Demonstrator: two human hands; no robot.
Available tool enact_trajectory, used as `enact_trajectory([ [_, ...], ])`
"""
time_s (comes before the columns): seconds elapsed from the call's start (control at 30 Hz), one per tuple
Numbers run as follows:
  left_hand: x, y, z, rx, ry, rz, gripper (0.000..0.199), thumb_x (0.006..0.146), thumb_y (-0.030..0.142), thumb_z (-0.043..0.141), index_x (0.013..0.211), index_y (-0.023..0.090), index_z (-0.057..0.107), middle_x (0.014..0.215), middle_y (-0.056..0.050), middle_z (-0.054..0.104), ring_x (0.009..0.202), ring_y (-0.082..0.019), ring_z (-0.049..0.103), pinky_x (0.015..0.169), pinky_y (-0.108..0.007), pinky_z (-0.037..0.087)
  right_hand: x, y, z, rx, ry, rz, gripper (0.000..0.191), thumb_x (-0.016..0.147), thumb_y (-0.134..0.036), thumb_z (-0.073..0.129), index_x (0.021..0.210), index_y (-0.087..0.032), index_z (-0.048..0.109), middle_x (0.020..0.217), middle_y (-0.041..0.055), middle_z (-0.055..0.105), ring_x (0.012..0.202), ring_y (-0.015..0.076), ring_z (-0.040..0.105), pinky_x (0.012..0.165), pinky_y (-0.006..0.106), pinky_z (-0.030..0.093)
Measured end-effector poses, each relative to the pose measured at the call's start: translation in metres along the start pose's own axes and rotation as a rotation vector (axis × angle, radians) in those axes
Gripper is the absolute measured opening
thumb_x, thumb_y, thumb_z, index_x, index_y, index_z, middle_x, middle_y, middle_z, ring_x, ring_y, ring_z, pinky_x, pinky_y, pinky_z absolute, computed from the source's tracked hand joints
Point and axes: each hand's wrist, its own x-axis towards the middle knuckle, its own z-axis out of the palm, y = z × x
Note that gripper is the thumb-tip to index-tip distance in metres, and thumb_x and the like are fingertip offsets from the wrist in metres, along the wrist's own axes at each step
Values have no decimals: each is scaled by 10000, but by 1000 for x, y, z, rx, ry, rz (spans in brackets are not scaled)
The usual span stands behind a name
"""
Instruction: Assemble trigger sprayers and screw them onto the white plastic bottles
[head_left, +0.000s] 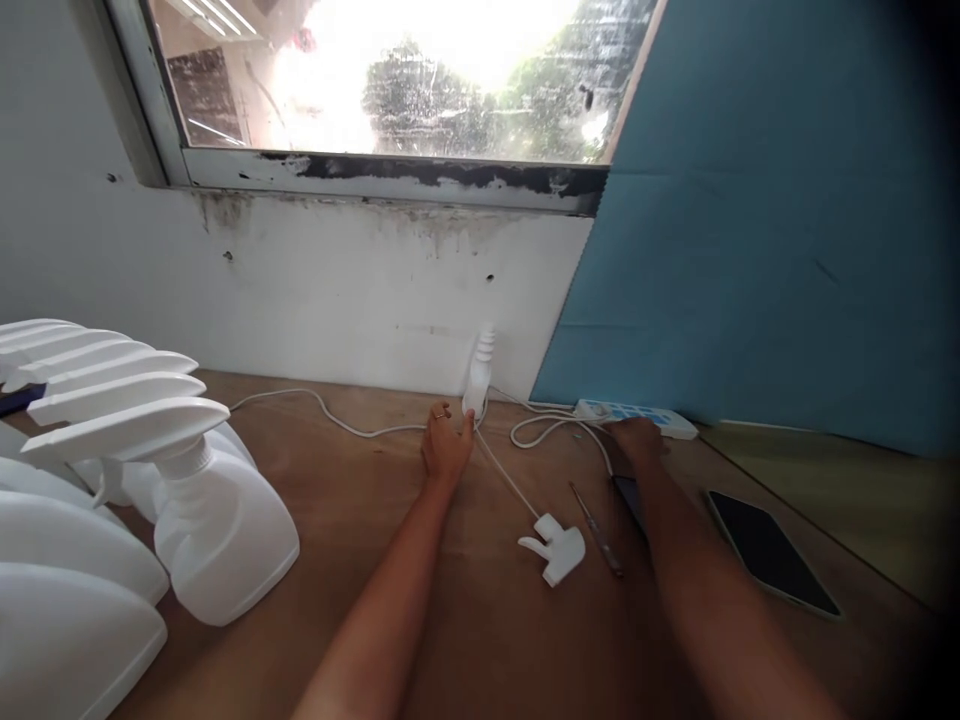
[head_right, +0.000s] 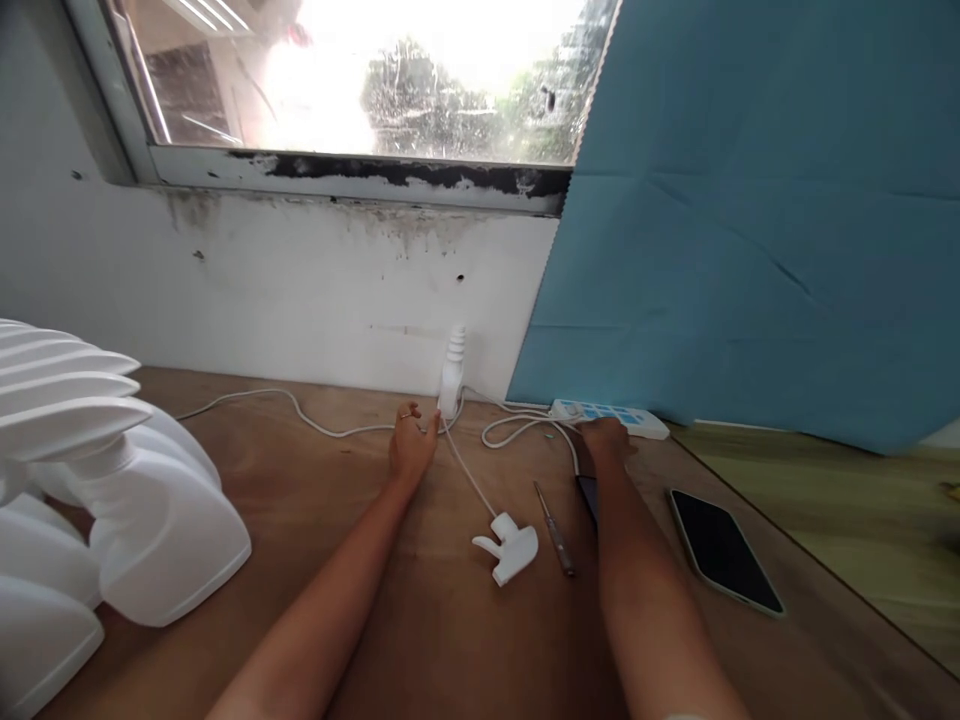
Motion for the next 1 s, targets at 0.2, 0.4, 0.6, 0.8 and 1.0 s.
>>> enact_trajectory([
  [0.2, -2, 5, -5, -71, -68, 19, 322, 909, 400, 477, 1145, 182, 464, 1079, -102, 620, 923, -207, 627, 772, -308, 472, -13, 6, -35, 501, 30, -69, 288, 852, -269, 501, 1016, -106, 672, 1004, 193, 678, 825, 237, 656, 666, 332, 490],
  [0.4, -63, 27, -24, -274, -279, 252, 222, 924, 275, 443, 1121, 231, 535, 995, -55, 651, 863, -161, 626, 810, -294, 486, -118, -9, -56, 936, -387, -273, 304, 694, -404, 721, 914, -195, 727, 908, 71, 703, 636, 131, 600, 615, 278, 492],
  [0.6, -142, 30, -100, -564, -415, 229, 345, 895, 336, 513, 1219, 219, 538, 1040, -73, 659, 767, -144, 632, 668, -256, 504, -268, -17, -73, 1204, -913, -289, 240, 671, -343, 779, 855, -192, 748, 711, 24, 670, 540, 93, 507, 517, 239, 392],
  [0.8, -187, 21, -201, -637, -446, 70, 186, 852, 348, 588, 902, 192, 676, 801, -42, 671, 706, -155, 610, 705, -280, 488, -348, -33, -91, 1234, -1116, -422, 188, 695, -297, 764, 845, -189, 731, 633, 4, 665, 514, 103, 536, 514, 238, 402],
  [1.0, -211, 20, -243, -994, -549, -268, 214, 801, 380, 656, 825, 169, 678, 651, -23, 628, 596, -135, 570, 615, -270, 462, -370, -30, -90, 1306, -1361, -449, 287, 822, -371, 637, 1025, -173, 680, 730, 66, 706, 576, 150, 609, 524, 266, 459],
])
